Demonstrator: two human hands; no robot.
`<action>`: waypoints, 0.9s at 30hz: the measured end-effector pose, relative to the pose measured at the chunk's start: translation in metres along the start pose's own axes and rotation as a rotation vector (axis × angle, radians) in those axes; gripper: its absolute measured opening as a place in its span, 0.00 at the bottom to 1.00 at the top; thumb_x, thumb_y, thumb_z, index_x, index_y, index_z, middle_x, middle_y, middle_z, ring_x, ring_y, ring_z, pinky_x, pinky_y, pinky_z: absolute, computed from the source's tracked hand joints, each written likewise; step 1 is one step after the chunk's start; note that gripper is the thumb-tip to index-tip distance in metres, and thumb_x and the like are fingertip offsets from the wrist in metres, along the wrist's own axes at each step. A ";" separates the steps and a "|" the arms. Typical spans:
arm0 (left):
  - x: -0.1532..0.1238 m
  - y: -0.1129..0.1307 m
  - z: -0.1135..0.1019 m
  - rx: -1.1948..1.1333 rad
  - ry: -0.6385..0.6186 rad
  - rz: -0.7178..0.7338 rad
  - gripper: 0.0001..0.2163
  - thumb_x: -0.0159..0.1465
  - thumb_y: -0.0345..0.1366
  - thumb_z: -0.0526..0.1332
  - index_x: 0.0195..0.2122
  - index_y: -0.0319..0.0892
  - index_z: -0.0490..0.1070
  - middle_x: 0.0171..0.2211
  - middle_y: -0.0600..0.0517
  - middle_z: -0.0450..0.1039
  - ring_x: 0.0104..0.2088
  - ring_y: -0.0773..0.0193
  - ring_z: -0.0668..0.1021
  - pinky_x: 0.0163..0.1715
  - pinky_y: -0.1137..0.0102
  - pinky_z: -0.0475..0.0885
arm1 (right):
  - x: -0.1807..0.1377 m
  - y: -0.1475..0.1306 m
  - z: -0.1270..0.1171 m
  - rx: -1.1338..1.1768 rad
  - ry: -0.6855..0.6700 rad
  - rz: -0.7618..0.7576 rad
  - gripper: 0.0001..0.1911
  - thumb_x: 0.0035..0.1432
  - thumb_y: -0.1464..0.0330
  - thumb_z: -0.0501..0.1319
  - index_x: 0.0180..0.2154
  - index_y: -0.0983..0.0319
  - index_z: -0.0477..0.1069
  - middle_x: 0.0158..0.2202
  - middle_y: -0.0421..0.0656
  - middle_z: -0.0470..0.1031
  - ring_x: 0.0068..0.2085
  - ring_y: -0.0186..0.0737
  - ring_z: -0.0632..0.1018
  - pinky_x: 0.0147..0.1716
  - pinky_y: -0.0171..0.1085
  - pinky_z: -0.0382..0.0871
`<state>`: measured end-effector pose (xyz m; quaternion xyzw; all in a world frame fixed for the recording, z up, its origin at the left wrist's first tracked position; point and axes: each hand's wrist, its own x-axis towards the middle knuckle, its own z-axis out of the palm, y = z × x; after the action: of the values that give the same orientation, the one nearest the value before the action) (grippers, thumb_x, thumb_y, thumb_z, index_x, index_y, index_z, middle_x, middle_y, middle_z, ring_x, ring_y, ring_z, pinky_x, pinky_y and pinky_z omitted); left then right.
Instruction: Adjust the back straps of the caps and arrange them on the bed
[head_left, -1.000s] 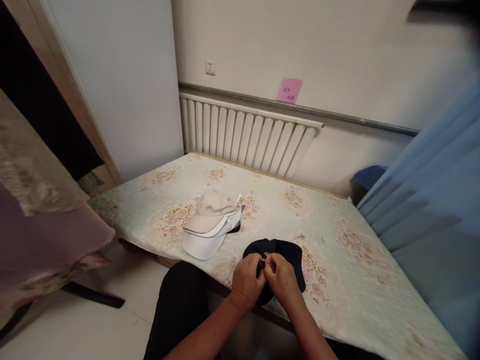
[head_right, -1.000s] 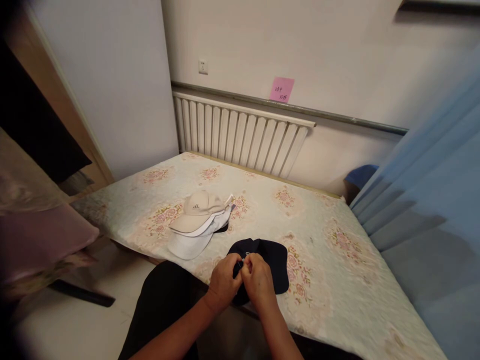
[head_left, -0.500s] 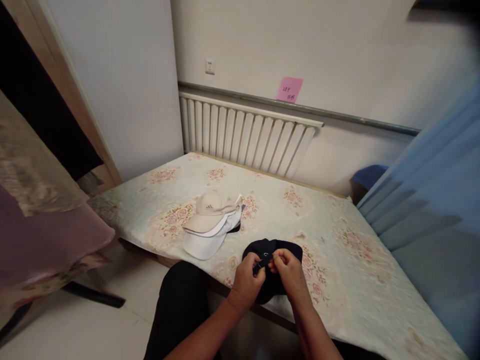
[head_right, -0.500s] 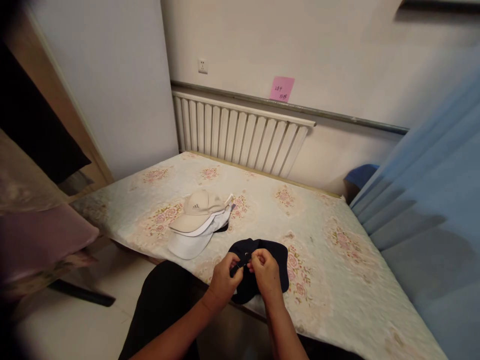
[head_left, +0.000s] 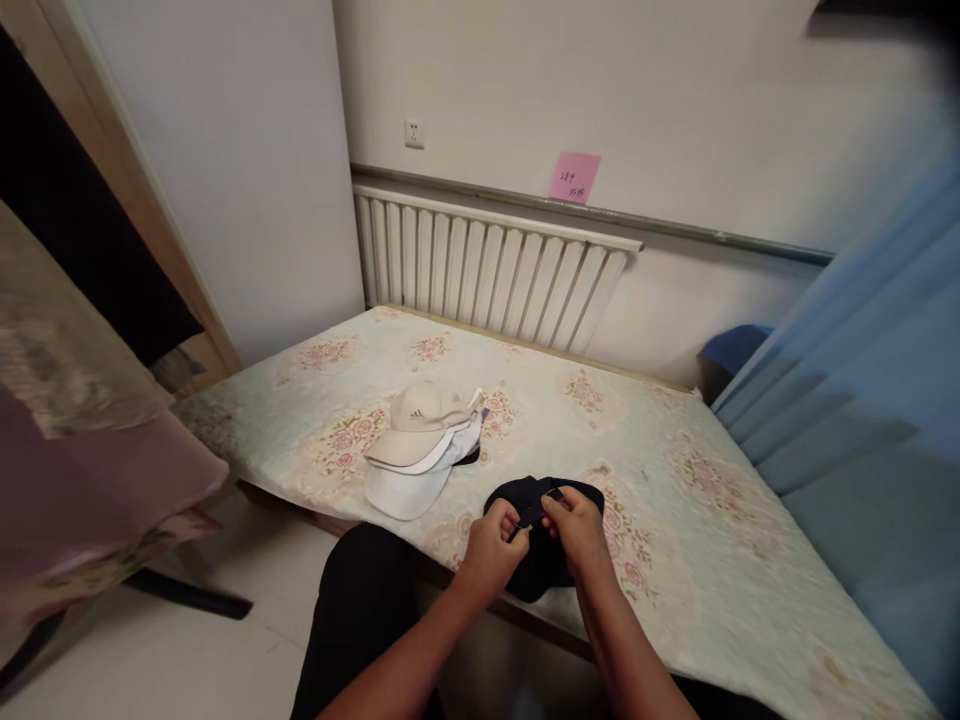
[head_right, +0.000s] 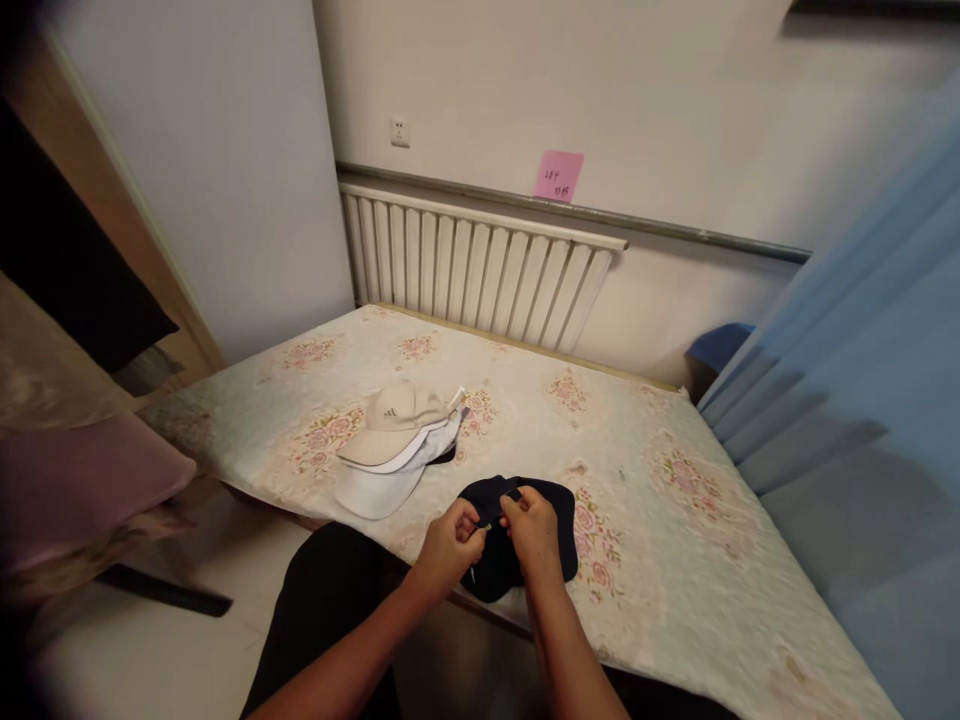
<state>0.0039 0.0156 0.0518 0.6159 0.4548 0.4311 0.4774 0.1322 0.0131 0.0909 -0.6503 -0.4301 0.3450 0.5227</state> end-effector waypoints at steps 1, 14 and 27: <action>0.002 0.000 0.000 -0.040 -0.029 -0.046 0.04 0.53 0.32 0.56 0.29 0.44 0.60 0.18 0.62 0.60 0.18 0.72 0.68 0.19 0.77 0.59 | 0.003 0.001 0.000 0.018 0.019 0.004 0.08 0.45 0.63 0.61 0.21 0.61 0.66 0.14 0.34 0.65 0.17 0.31 0.65 0.17 0.32 0.56; -0.006 0.001 -0.028 -0.160 -0.127 -0.171 0.07 0.54 0.32 0.56 0.35 0.41 0.65 0.28 0.53 0.72 0.31 0.66 0.75 0.31 0.73 0.66 | 0.001 0.023 0.002 0.193 0.028 0.094 0.12 0.44 0.62 0.64 0.20 0.62 0.66 0.15 0.35 0.67 0.15 0.28 0.66 0.14 0.28 0.58; -0.023 -0.040 -0.025 0.015 0.230 -0.348 0.15 0.56 0.41 0.54 0.42 0.39 0.63 0.38 0.46 0.71 0.39 0.59 0.74 0.42 0.65 0.66 | -0.021 0.030 0.010 0.408 0.030 0.292 0.15 0.40 0.58 0.69 0.28 0.62 0.72 0.25 0.37 0.73 0.27 0.31 0.74 0.25 0.28 0.69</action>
<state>-0.0310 0.0031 0.0150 0.4785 0.6092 0.4060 0.4850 0.1209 -0.0048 0.0596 -0.5914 -0.2453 0.4869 0.5942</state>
